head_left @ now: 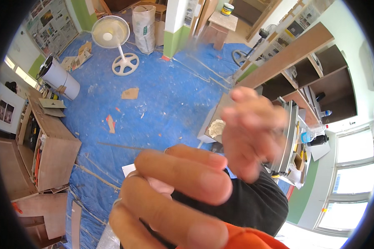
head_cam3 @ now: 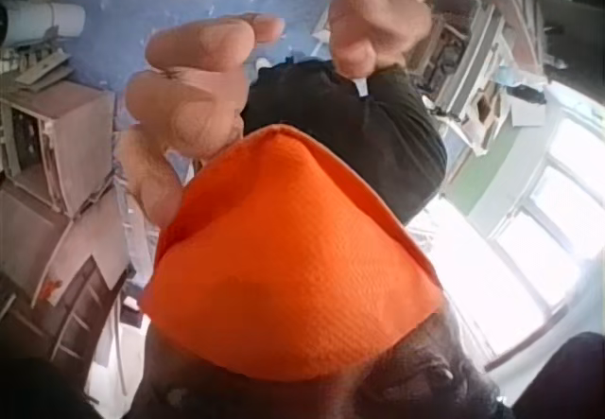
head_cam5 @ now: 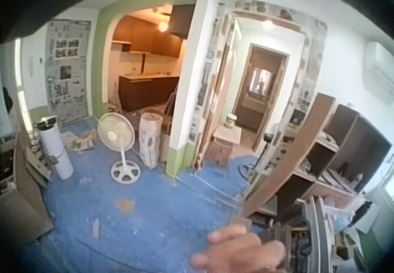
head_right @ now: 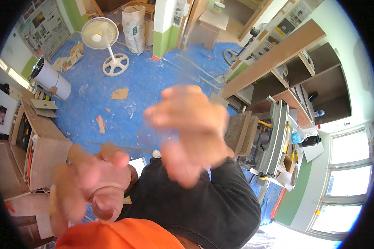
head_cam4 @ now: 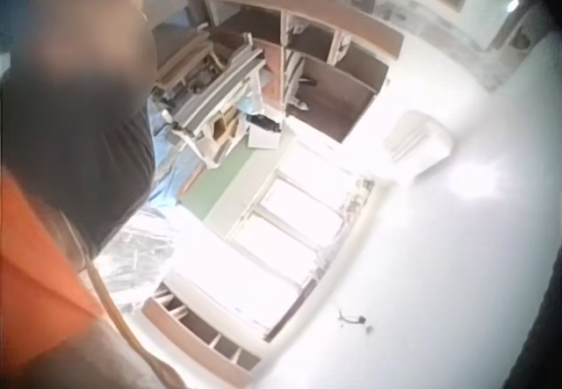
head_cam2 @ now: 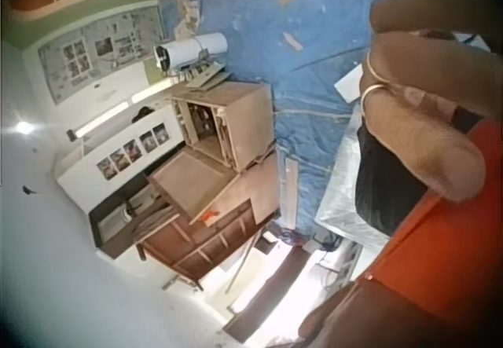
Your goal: The person moves a fan, retrieves a wooden panel, and attempts to fit it into a cabinet frame. They then walk back to the main room, pick up a power drill and a bag of hardware, and return to the cabinet area.
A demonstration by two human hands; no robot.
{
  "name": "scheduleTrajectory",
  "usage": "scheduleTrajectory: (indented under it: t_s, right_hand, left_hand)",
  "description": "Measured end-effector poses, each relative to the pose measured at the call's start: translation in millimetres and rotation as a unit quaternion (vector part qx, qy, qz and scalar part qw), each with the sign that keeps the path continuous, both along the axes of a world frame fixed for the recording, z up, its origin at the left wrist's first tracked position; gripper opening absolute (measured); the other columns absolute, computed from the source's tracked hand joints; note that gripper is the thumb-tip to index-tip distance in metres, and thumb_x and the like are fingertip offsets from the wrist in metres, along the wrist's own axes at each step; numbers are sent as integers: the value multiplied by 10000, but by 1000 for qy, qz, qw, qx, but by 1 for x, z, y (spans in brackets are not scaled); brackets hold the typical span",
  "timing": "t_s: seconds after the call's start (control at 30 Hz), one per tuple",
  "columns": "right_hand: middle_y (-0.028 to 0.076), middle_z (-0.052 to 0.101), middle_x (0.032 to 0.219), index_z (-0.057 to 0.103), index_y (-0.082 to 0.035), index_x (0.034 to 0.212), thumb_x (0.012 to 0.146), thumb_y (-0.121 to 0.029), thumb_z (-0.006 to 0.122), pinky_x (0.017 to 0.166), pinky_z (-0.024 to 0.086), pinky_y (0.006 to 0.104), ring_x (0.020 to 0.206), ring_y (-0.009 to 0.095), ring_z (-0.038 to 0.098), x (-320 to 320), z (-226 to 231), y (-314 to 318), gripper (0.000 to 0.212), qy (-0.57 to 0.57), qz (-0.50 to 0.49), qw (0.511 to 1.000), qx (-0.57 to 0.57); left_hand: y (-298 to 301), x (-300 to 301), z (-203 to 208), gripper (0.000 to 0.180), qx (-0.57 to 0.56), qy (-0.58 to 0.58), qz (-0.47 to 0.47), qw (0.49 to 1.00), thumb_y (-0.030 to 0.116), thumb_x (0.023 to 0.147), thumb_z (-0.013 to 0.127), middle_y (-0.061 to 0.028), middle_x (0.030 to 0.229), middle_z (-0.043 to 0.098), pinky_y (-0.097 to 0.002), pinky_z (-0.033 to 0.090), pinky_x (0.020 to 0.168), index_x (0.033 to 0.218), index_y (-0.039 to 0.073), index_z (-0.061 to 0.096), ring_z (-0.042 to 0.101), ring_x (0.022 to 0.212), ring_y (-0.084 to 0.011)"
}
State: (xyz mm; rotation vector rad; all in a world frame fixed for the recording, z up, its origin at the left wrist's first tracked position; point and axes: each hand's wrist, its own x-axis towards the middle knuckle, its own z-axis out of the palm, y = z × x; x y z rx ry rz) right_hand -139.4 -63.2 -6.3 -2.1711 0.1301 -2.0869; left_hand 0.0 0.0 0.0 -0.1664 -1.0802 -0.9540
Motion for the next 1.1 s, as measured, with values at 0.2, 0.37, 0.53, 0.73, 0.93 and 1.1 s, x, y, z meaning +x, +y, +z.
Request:
scheduleTrajectory:
  t_s: [0.2, 0.37, 0.53, 0.73, 0.93, 1.1]
  right_hand:
    - [173, 617, 1147, 571, -54, 1242, 872, -140, 657, 866, 483, 393, 960, 281, 643, 27, -124, -45, 390, 109, 11, 897, 429]
    - [133, 638, 1103, 572, -66, 1256, 851, -119, 681, 815, 489, 370, 962, 257, 650, 63, -218, -62, 422, 291, -21, 817, 497]
    - [130, 637, 1078, 588, -80, 1235, 838, -91, 687, 791, 482, 382, 914, 269, 636, 98, -255, -77, 409, 420, 43, 797, 433]
    - [136, 639, 1087, 591, -88, 1226, 851, -126, 683, 767, 492, 385, 920, 287, 639, 143, -281, -154, 388, 487, 132, 785, 360]
    - [140, 632, 1055, 582, -92, 1217, 836, -119, 686, 788, 471, 426, 892, 316, 631, 211, -289, -253, 396, 535, 213, 758, 305]
    - [141, 629, 1094, 569, -105, 1246, 859, -137, 666, 828, 466, 431, 913, 346, 613, 263, -284, -322, 400, 562, 255, 728, 297]
  left_hand:
    - [-35, 22, -14, 133, -91, 0, -9, 996, 60, 925, 561, -203, 1116, 618, -482, 541, 813, 1053, 90, 581, 607, 991, -368]
    - [-46, 46, -23, 229, -21, 68, -117, 991, 202, 1006, 476, -288, 1042, 615, -470, 554, 788, 1077, 16, 589, 624, 880, -408]
    - [-70, 64, -13, 486, -133, 145, -67, 978, 342, 961, 555, -274, 1105, 606, -411, 506, 859, 1151, -105, 564, 595, 988, -364]
    - [-131, 90, -19, 569, -154, 141, 11, 978, 402, 949, 565, -254, 1140, 600, -386, 484, 880, 1175, -120, 552, 575, 1015, -330]
    - [-211, 131, -19, 653, -145, 99, 97, 980, 461, 936, 575, -233, 1175, 593, -360, 461, 901, 1199, -135, 540, 556, 1042, -297]
    - [-247, 185, -44, 684, 1, -56, 120, 991, 513, 952, 524, -197, 1257, 553, -363, 449, 928, 1286, -83, 494, 543, 1134, -270]
